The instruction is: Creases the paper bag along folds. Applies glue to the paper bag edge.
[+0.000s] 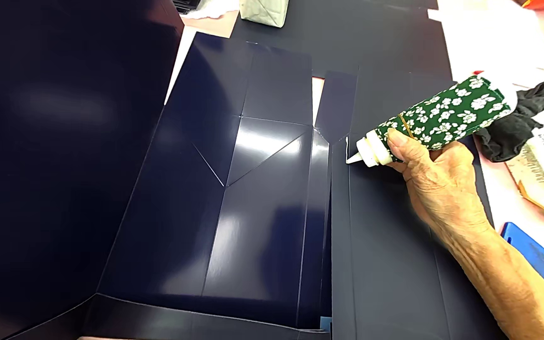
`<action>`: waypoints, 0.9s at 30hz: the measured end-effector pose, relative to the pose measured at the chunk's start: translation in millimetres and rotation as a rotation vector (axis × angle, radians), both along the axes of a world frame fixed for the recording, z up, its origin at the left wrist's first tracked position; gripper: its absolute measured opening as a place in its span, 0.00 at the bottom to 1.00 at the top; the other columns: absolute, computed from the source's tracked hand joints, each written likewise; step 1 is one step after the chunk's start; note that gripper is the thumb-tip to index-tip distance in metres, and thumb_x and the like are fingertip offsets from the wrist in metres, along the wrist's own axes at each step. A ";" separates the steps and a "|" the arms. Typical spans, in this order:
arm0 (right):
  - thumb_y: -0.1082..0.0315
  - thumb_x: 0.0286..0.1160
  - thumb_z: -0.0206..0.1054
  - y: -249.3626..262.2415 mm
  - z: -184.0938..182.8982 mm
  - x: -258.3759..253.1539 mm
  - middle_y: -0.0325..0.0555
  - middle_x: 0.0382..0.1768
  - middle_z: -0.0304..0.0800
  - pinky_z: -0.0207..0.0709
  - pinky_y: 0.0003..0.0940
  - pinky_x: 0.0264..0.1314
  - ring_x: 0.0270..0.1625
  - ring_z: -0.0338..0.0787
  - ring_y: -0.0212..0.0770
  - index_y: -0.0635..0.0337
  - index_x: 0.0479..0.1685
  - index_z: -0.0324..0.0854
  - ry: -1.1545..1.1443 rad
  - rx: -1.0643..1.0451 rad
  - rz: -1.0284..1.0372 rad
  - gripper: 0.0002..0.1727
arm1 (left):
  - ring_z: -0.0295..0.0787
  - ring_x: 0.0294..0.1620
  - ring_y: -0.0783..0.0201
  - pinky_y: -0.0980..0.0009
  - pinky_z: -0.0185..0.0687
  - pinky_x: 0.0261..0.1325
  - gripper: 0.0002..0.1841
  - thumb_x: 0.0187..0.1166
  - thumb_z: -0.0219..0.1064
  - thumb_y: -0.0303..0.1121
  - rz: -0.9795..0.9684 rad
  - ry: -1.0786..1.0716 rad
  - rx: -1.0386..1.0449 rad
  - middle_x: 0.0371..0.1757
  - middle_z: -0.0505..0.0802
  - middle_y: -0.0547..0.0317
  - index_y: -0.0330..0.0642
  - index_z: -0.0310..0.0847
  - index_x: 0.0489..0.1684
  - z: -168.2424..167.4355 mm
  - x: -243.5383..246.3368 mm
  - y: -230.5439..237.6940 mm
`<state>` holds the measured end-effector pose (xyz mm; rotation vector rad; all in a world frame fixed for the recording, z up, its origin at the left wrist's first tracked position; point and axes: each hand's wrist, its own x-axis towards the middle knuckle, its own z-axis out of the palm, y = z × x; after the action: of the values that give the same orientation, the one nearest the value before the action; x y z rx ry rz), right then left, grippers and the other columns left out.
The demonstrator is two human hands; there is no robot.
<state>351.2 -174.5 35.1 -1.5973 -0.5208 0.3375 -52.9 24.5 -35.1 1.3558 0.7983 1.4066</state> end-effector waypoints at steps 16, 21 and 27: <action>0.63 0.76 0.74 -24.2 -0.3 -31.4 0.35 0.48 0.94 0.92 0.32 0.57 0.49 0.96 0.33 0.53 0.63 0.75 -0.027 -0.018 0.041 0.20 | 0.91 0.60 0.63 0.63 0.83 0.72 0.11 0.90 0.49 0.31 0.013 -0.020 -0.058 0.51 0.93 0.58 0.37 0.75 0.57 10.9 16.4 -1.0; 0.63 0.77 0.74 -32.2 -0.1 -42.9 0.34 0.47 0.94 0.92 0.31 0.56 0.49 0.96 0.33 0.53 0.62 0.75 -0.037 -0.026 0.050 0.19 | 0.91 0.59 0.63 0.62 0.84 0.70 0.10 0.90 0.52 0.33 0.030 -0.017 -0.012 0.50 0.93 0.60 0.38 0.73 0.57 11.0 18.6 -1.4; 0.63 0.76 0.74 -42.4 -0.2 -55.5 0.33 0.49 0.93 0.92 0.31 0.57 0.51 0.95 0.32 0.52 0.63 0.74 -0.045 -0.025 0.066 0.20 | 0.92 0.57 0.62 0.60 0.87 0.67 0.12 0.90 0.56 0.39 0.025 0.056 0.051 0.49 0.93 0.60 0.41 0.72 0.59 14.6 21.9 -2.1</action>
<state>295.7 -216.9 34.9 -1.6172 -0.6062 0.3594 -31.0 22.3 -20.5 1.4341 0.8233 1.4228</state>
